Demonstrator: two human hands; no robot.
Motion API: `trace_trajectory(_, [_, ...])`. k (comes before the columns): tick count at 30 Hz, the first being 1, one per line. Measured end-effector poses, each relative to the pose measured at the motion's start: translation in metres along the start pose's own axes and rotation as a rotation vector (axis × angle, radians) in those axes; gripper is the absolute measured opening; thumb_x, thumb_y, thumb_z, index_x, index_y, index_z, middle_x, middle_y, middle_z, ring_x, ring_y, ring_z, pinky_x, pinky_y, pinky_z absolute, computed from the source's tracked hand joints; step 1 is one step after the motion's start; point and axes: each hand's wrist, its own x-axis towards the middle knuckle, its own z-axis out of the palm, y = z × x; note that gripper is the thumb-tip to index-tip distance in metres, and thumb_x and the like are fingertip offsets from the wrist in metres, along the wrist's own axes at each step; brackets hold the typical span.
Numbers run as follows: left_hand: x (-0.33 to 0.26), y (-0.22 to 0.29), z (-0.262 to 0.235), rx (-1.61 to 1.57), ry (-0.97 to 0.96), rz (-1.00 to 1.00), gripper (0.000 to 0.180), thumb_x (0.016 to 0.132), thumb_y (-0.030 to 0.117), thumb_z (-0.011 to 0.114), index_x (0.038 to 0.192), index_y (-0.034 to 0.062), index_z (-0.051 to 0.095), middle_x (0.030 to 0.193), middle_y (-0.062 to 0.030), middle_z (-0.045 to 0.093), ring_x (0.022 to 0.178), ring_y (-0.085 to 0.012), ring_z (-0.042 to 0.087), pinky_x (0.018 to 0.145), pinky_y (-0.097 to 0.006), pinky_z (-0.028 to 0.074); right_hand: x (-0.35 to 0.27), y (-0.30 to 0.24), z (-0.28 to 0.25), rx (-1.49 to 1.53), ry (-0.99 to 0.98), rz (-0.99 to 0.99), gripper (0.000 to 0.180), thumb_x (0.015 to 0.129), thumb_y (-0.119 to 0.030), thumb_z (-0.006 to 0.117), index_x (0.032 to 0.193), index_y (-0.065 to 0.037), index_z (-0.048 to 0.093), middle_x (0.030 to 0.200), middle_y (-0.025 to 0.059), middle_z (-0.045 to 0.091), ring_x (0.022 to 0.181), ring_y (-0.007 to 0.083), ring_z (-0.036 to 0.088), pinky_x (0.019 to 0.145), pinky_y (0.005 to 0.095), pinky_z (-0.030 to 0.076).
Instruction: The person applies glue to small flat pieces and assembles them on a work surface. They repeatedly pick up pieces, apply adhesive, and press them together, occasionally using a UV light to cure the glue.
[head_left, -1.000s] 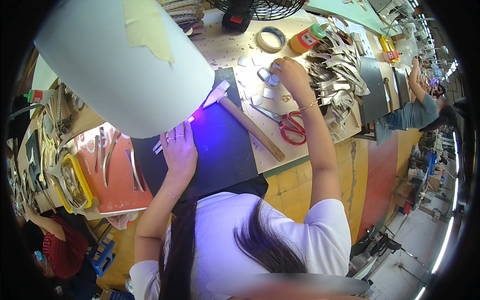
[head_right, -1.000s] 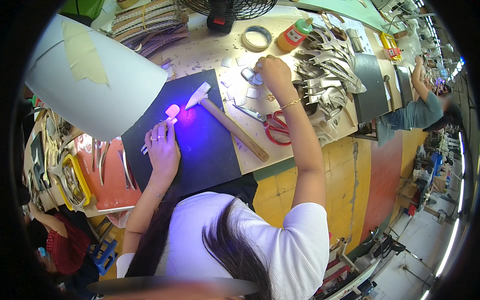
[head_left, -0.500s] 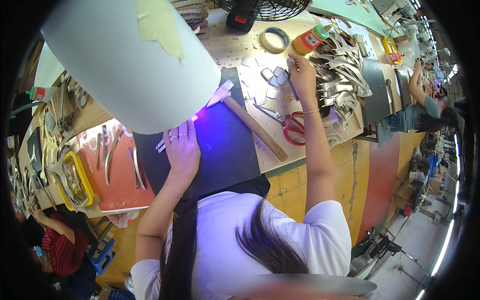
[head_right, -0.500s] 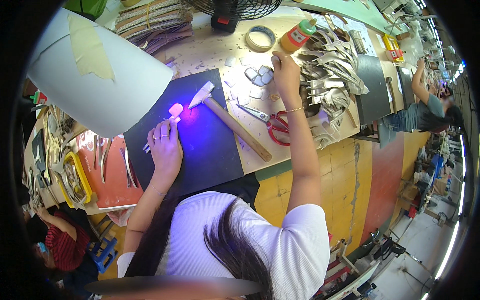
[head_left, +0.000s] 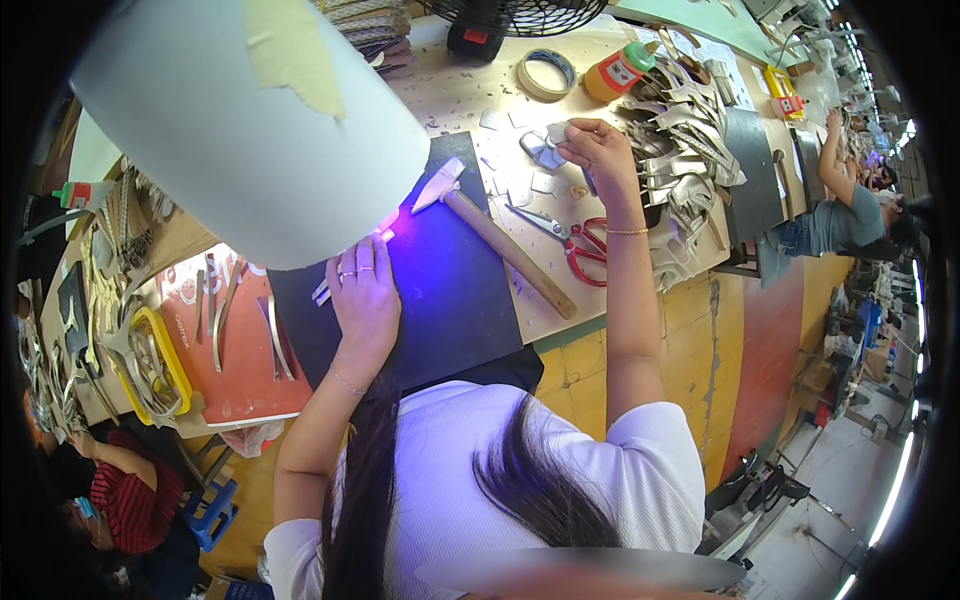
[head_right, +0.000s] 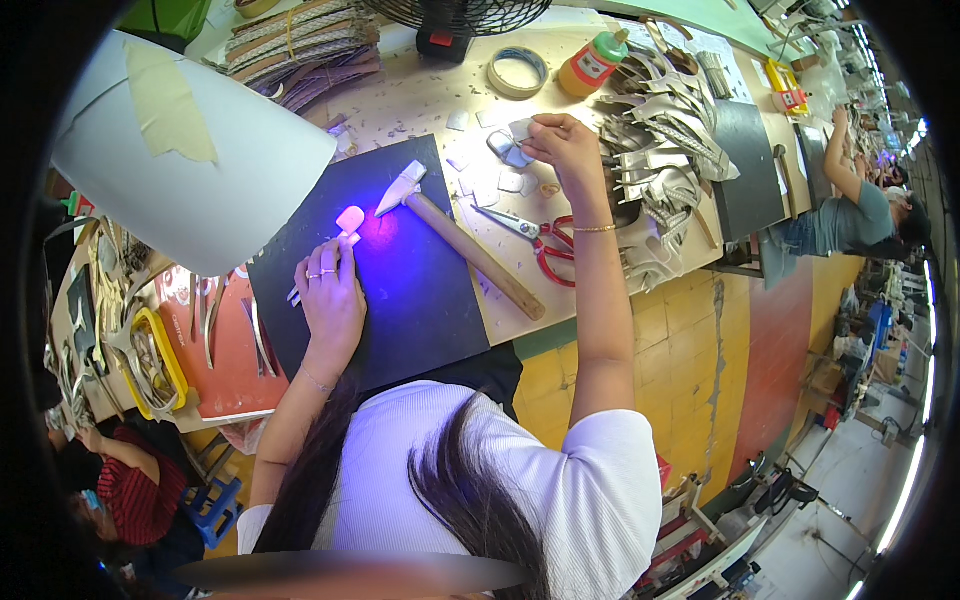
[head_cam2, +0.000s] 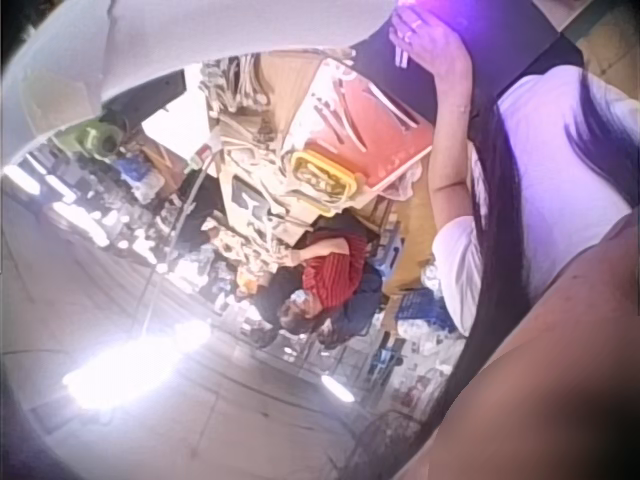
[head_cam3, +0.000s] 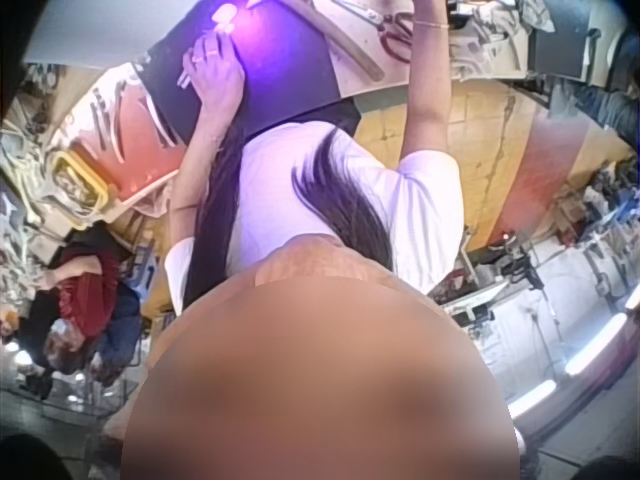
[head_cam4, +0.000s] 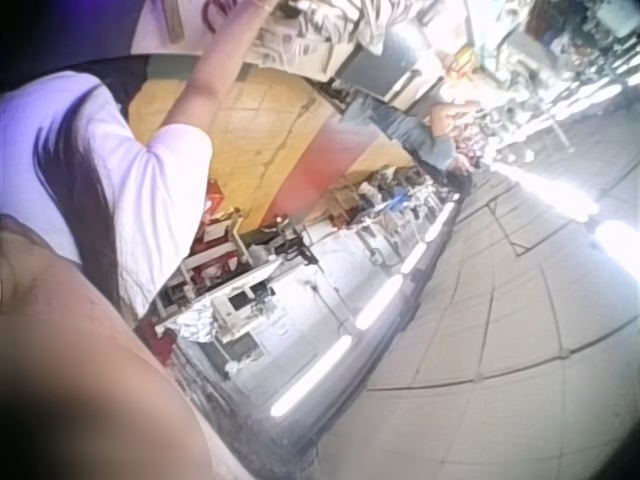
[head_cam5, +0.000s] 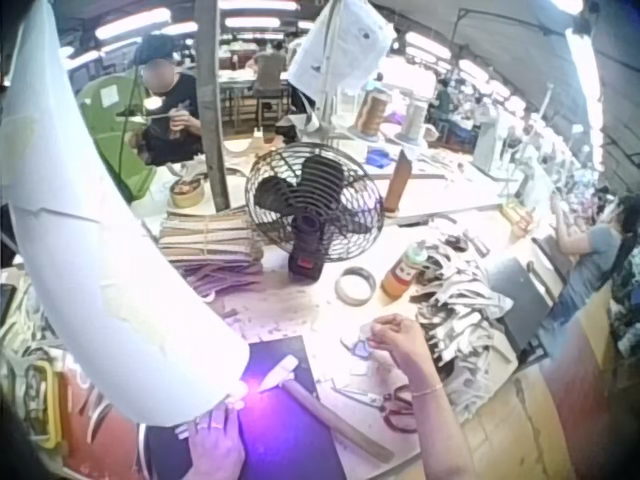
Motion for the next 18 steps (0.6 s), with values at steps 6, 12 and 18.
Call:
trace_trajectory(6, [0.001, 0.000, -0.001, 0.000, 0.009, 0.007, 0.039, 0.084, 0.004, 0.060, 0.123, -0.0022, 0.058, 0.119, -0.0131, 0.055, 0.114, -0.0271, 0.052, 0.101, -0.044, 0.037, 0.004, -0.002, 0.002, -0.043, -0.008, 0.012, 0.023, 0.090, -0.006, 0.066, 0.106, 0.007, 0.057, 0.092, 0.0126, 0.066, 0.078, 0.0178, 0.069, 0.073, 0.0254, 0.060])
trace_trajectory(12, [0.001, 0.000, 0.000, -0.002, -0.003, -0.001, 0.039, 0.084, 0.004, 0.060, 0.122, -0.0029, 0.059, 0.118, -0.0133, 0.056, 0.114, -0.0271, 0.052, 0.101, -0.044, 0.038, 0.017, -0.002, -0.003, -0.185, -0.018, -0.097, 0.029, 0.090, -0.005, 0.065, 0.115, 0.008, 0.058, 0.093, 0.0108, 0.067, 0.082, 0.0179, 0.070, 0.072, 0.0238, 0.059])
trace_trajectory(18, [0.000, 0.001, 0.000, 0.007, 0.011, 0.007, 0.038, 0.084, 0.004, 0.060, 0.121, -0.0026, 0.059, 0.118, -0.0132, 0.055, 0.115, -0.0269, 0.052, 0.101, -0.044, 0.037, 0.044, -0.001, -0.007, -0.815, 0.169, -0.235, 0.023, 0.086, -0.014, 0.068, 0.106, -0.002, 0.070, 0.099, 0.0137, 0.072, 0.081, 0.0203, 0.072, 0.071, 0.0316, 0.055])
